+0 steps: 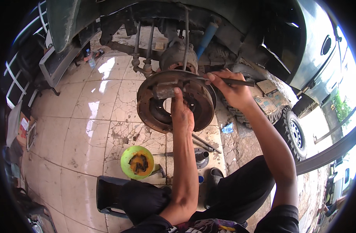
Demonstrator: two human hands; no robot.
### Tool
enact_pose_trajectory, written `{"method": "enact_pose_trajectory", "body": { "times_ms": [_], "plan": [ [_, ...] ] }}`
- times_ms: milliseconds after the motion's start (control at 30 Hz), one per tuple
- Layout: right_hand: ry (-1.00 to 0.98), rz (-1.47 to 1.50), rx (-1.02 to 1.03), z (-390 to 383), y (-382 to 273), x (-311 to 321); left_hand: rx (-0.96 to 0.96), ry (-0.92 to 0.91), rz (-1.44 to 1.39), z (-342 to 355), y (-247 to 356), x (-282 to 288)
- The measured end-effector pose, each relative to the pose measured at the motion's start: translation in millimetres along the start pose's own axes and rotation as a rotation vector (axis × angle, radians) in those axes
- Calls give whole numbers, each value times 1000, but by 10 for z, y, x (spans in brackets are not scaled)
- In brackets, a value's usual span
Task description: The person works on a drum brake assembly using a metal scribe or pick to clean or adjust components, holding the circular brake part in their hands.
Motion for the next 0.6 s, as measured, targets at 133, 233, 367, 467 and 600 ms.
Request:
{"method": "enact_pose_trajectory", "body": {
  "times_ms": [133, 233, 367, 467, 600],
  "plan": [
    [48, -45, 32, -19, -181, -247, -57, -8, 58, -26, 64, -67],
    [4, -6, 95, 70, -299, -451, -74, 21, 48, -45, 42, -112],
    [4, -52, 68, 34, -244, -252, 36, 105, -63, -3, 61, -29],
    [54, 11, -52, -143, 44, 91, 93, 79, -184, -38, 85, -91],
    [68, 24, 10, -118, -101, -120, 69, 99, -112, -39, 76, -104]
  ]
}}
Point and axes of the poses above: each hand's wrist, its own z-axis towards the middle knuckle, its own x-axis out of the back of the hand, y = z × x, the point moved 4 cm from there along z, towards the middle knuckle, and after that the axes turned 14 degrees about -x, right-handed, at the moved point
